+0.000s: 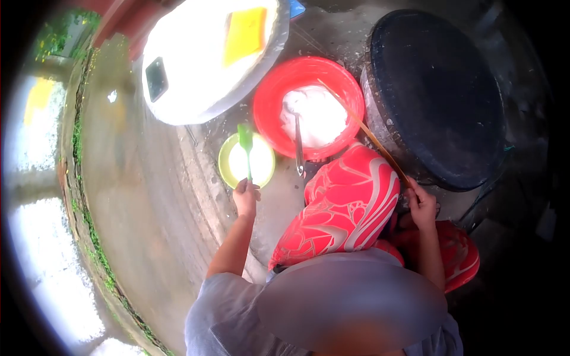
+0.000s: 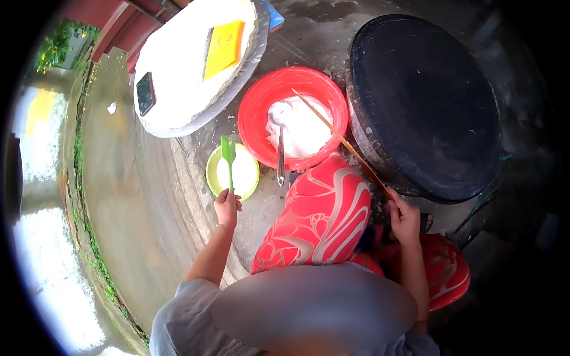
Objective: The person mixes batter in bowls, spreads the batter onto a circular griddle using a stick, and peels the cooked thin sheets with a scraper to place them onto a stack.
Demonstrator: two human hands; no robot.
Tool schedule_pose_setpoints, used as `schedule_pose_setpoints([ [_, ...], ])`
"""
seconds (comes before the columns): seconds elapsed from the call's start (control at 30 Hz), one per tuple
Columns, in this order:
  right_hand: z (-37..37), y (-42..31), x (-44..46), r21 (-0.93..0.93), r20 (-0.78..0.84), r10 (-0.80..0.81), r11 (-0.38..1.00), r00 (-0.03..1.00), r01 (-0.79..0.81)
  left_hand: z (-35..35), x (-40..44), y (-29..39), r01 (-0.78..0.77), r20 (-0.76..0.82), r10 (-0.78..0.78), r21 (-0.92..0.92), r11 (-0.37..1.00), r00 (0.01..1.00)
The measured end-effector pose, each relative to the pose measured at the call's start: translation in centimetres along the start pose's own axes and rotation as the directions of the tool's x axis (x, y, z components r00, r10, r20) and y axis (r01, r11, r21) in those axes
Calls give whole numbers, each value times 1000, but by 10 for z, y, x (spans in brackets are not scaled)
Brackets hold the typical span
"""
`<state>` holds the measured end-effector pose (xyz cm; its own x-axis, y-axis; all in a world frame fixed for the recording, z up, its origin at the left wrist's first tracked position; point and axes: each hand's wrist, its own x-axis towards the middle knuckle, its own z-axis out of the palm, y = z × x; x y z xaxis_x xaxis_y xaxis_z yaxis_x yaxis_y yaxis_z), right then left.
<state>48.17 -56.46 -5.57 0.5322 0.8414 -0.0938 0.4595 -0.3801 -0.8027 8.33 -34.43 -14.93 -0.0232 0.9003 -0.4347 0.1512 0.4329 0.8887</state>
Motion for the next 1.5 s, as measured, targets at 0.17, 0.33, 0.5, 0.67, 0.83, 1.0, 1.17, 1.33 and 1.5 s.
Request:
schedule_pose_setpoints([
  [0.17,3,4,-1,-9,12,-25,1000,1000,25,-17,25,-50,358,-193,-324,177,917,926],
  [0.33,4,6,-3,-43,70,112,993,991,-109,19,22,-35,31,-134,293,944,330,947],
  [0.5,9,19,-7,-152,29,58,987,998,-53,115,38,2,475,302,-478,88,875,825],
  [0.67,11,30,-17,-229,16,111,968,994,-105,142,69,32,776,722,-424,-246,581,546],
  [0.83,8,30,-22,-245,12,174,955,985,-166,168,124,2,600,617,-257,-446,664,744],
  [1.0,6,37,-25,-352,-2,141,927,990,-132,165,103,6,-147,276,-44,633,760,960],
  [1.17,3,40,-24,-339,-9,169,927,986,-162,113,72,44,-643,636,97,747,169,765],
  [1.33,0,38,-23,-331,-6,241,915,971,-229,107,87,62,-257,255,37,950,179,966],
  [1.5,-3,36,-23,-344,-9,237,911,971,-226,124,63,72,-564,570,-27,818,115,821],
])
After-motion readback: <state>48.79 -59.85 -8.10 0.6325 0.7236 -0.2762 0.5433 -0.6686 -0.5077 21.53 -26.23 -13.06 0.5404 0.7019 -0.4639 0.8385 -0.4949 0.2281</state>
